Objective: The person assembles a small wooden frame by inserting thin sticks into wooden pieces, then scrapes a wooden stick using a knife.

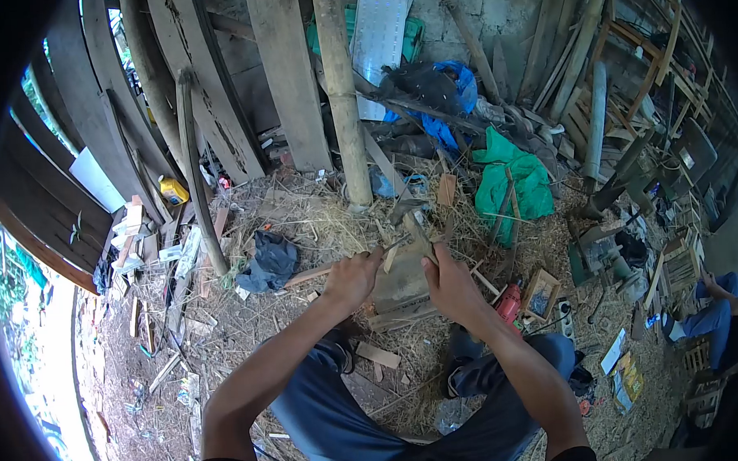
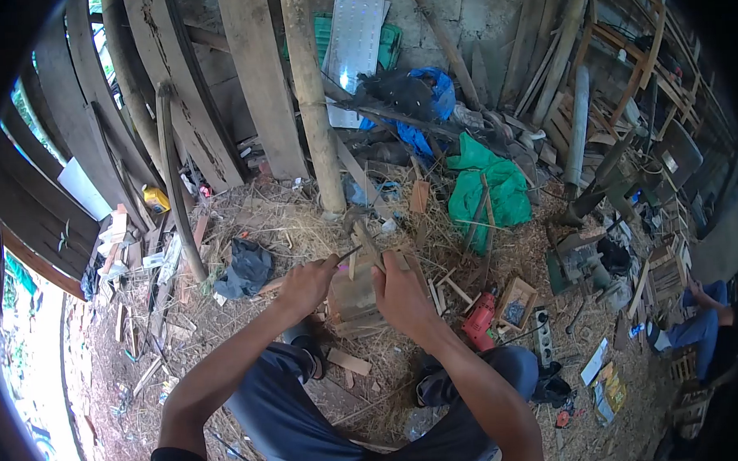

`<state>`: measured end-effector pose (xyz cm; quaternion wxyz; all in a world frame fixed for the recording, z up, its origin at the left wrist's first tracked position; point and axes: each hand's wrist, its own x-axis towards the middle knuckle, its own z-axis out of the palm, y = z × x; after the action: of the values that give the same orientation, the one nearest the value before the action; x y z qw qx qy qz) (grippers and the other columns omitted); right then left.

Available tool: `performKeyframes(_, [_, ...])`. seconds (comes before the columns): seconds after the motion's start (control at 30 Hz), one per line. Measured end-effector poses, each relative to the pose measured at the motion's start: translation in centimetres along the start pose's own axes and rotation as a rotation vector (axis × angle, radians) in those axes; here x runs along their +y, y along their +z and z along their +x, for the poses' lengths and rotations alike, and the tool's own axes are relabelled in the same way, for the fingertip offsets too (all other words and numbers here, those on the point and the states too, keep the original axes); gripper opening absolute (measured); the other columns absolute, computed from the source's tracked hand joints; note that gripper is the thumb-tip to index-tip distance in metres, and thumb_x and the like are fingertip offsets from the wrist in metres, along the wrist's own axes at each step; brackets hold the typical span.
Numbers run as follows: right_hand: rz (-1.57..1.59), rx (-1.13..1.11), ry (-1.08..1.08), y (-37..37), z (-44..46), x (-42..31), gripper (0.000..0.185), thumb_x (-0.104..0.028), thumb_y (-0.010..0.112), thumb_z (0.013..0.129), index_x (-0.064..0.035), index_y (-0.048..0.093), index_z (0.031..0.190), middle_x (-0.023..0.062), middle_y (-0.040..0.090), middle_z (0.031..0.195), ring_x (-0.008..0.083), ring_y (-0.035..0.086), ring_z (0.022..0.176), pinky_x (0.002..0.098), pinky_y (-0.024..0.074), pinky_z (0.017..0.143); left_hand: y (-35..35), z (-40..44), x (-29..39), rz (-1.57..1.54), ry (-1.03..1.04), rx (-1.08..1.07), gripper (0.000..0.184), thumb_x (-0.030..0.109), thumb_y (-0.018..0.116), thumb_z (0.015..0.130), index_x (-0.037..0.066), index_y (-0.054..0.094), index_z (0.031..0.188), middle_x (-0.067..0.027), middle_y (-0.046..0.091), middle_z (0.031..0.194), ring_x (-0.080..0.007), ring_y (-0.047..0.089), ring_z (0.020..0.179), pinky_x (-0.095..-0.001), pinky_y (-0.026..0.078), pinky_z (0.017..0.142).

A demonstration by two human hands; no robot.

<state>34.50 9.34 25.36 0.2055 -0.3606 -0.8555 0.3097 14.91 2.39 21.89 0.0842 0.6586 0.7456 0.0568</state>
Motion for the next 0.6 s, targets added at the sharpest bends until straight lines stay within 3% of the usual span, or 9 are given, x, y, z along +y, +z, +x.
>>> performKeyframes(0.1, [0.052,-0.05,0.115,0.6,-0.2,0.5,0.021,-0.018,0.046,0.095,0.0009,0.043,0.103,0.0286,0.057,0.068,0.0488,0.056,0.074,0.0557,0.0412,0.065,0.4,-0.2,-0.3,0.009,0.016,0.042,0.035,0.014,0.044,0.091,0.009,0.043,0.126,-0.0197,0.064,0.091,-0.0391,0.065,0.082,-0.0484,0.052,0.073])
performKeyframes(0.2, [0.021,0.081,-0.143,2.5,-0.2,2.9,0.022,-0.019,0.046,0.096,0.0005,0.041,0.105,0.0301,0.056,0.068,0.0499,0.056,0.067,0.0557,0.0409,0.057,-0.2,-0.2,-0.2,0.038,0.016,0.051,0.035,0.013,0.043,0.091,0.01,0.043,0.126,-0.0196,0.064,0.091,-0.0388,0.065,0.082,-0.0481,0.052,0.072])
performKeyframes(0.27, [0.083,0.016,0.028,0.8,-0.2,0.4,0.021,-0.018,0.046,0.095,0.0005,0.041,0.104,0.0286,0.056,0.065,0.0499,0.056,0.065,0.0551,0.0412,0.057,-0.5,-0.4,0.0,0.049,0.002,0.03,0.035,0.013,0.043,0.091,0.01,0.044,0.126,-0.0195,0.064,0.092,-0.0386,0.065,0.082,-0.0479,0.052,0.071])
performKeyframes(0.4, [0.035,0.044,-0.103,1.6,-0.3,1.6,0.021,-0.018,0.046,0.095,0.0005,0.041,0.103,0.028,0.057,0.064,0.0495,0.056,0.064,0.0546,0.0413,0.056,-0.4,-0.5,0.0,0.022,-0.008,0.022,0.035,0.012,0.044,0.091,0.01,0.044,0.126,-0.0197,0.064,0.091,-0.0389,0.065,0.082,-0.0475,0.053,0.071])
performKeyframes(0.47, [0.072,-0.036,0.083,0.6,-0.1,0.7,0.021,-0.019,0.046,0.096,0.0003,0.04,0.101,0.0272,0.057,0.064,0.0487,0.057,0.064,0.0544,0.0411,0.056,0.0,-0.4,-0.5,0.033,0.019,0.05,0.034,0.012,0.044,0.091,0.01,0.043,0.125,-0.0198,0.064,0.091,-0.039,0.065,0.082,-0.0476,0.053,0.071])
performKeyframes(0.6, [0.105,0.018,0.074,0.7,-0.2,0.9,0.021,-0.019,0.047,0.096,-0.0001,0.04,0.099,0.0269,0.056,0.062,0.0487,0.056,0.063,0.0536,0.0413,0.055,0.5,-0.3,-0.6,-0.003,0.031,0.096,0.028,0.011,0.048,0.089,0.009,0.047,0.116,-0.0198,0.065,0.087,-0.0412,0.065,0.079,-0.0494,0.052,0.067])
